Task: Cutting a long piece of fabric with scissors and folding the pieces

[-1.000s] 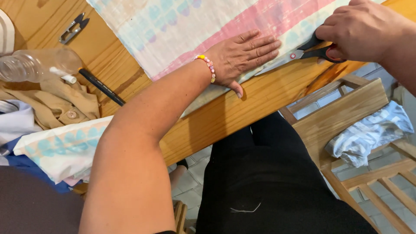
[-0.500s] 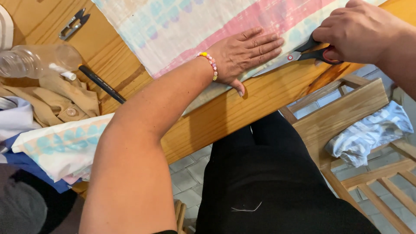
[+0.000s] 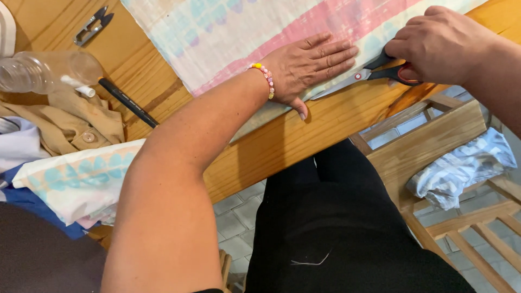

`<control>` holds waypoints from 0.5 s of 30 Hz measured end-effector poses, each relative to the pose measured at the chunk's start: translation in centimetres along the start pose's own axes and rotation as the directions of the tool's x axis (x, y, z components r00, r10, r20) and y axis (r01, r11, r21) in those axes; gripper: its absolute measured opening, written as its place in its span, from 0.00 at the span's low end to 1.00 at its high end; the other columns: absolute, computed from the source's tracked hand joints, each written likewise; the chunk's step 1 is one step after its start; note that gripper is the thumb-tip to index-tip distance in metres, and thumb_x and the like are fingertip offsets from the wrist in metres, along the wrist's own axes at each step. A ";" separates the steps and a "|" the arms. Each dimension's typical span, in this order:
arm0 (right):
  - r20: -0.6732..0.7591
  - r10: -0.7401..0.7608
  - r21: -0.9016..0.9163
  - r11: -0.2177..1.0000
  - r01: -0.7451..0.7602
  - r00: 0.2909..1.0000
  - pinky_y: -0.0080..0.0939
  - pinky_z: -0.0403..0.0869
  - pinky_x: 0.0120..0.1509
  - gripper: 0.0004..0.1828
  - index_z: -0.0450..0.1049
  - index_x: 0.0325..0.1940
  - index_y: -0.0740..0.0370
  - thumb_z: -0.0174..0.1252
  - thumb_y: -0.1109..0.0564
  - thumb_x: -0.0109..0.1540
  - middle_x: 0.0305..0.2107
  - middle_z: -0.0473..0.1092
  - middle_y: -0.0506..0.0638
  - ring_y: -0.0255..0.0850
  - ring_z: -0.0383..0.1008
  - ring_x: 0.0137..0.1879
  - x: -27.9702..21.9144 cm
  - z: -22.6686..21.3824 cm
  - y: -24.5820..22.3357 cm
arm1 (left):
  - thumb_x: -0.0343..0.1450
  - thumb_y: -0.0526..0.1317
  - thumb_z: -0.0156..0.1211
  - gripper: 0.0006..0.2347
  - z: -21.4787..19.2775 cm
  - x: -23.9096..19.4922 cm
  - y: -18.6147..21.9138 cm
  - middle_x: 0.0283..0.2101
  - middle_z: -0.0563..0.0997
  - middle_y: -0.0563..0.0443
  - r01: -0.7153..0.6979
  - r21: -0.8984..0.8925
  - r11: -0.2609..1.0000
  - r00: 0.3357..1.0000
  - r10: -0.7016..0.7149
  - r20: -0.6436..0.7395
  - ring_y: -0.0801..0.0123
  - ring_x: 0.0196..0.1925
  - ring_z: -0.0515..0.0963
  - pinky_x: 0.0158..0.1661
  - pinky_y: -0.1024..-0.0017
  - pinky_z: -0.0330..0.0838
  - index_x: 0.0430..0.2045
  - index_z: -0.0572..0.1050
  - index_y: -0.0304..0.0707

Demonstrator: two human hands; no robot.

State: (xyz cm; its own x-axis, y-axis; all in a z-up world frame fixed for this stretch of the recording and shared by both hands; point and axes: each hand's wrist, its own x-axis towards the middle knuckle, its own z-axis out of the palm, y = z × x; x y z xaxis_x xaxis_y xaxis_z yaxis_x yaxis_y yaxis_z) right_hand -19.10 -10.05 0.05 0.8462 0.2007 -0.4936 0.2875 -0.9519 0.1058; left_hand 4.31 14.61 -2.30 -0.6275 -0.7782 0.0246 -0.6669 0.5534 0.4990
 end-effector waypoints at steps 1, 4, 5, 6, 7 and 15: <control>-0.001 -0.001 -0.002 1.000 0.001 1.000 0.36 0.72 0.51 0.18 0.68 0.32 0.38 0.60 0.30 0.50 0.31 0.73 0.29 0.32 0.77 0.47 -0.1 -0.1 0.0 | 0.62 0.85 0.27 0.60 0.0 0.1 0.0 0.79 0.45 0.35 0.002 0.002 1.000 1.000 -0.002 -0.001 0.49 0.81 0.42 0.75 0.48 0.32 0.76 0.46 0.25; 0.004 0.015 -0.059 0.998 -0.014 1.000 0.33 0.72 0.52 0.21 0.69 0.37 0.38 0.59 0.28 0.48 0.34 0.72 0.27 0.30 0.76 0.49 -0.2 -0.5 -0.4 | 0.61 0.85 0.24 0.61 -0.1 -0.2 0.4 0.79 0.44 0.35 0.004 0.011 1.000 1.000 -0.004 0.009 0.50 0.81 0.41 0.74 0.48 0.32 0.76 0.46 0.25; -0.006 0.019 -0.045 0.999 -0.020 1.000 0.34 0.72 0.53 0.23 0.69 0.37 0.38 0.58 0.28 0.46 0.35 0.72 0.28 0.31 0.76 0.50 -0.3 -0.5 -0.5 | 0.62 0.85 0.25 0.60 -0.1 -0.4 0.8 0.79 0.44 0.35 0.014 0.009 1.000 1.000 -0.014 0.002 0.49 0.81 0.41 0.75 0.50 0.32 0.76 0.46 0.26; -0.014 0.025 -0.033 0.999 -0.026 1.000 0.35 0.71 0.53 0.25 0.68 0.37 0.39 0.58 0.28 0.43 0.36 0.72 0.29 0.32 0.76 0.51 -0.3 -0.6 -0.5 | 0.63 0.84 0.27 0.59 -0.3 -0.6 1.0 0.79 0.44 0.36 0.022 0.008 1.000 1.000 -0.022 -0.006 0.49 0.81 0.41 0.76 0.51 0.33 0.77 0.46 0.27; -0.016 0.026 -0.037 0.999 -0.026 1.000 0.35 0.71 0.53 0.25 0.68 0.37 0.39 0.58 0.28 0.43 0.36 0.72 0.29 0.32 0.76 0.51 -0.3 -1.0 -0.3 | 0.63 0.84 0.27 0.59 -1.1 -1.3 1.5 0.79 0.44 0.36 0.023 0.012 1.000 1.000 -0.023 -0.007 0.49 0.81 0.41 0.76 0.51 0.33 0.77 0.46 0.27; 0.047 0.021 -0.067 0.998 -0.017 0.999 0.35 0.71 0.56 0.26 0.68 0.37 0.37 0.55 0.22 0.47 0.37 0.73 0.27 0.30 0.76 0.52 0.6 -1.6 -0.8 | 0.63 0.83 0.23 0.57 0.7 -6.5 3.0 0.80 0.45 0.38 0.090 0.014 0.996 0.996 -0.090 0.016 0.53 0.82 0.43 0.76 0.54 0.33 0.76 0.46 0.28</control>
State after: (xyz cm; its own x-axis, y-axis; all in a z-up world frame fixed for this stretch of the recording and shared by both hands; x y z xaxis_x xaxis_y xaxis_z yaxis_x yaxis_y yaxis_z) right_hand -18.10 -8.75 1.09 0.8302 0.1701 -0.5309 0.3023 -0.9375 0.1724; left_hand 6.10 21.57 -1.51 -0.5713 -0.8200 -0.0347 -0.7263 0.4854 0.4867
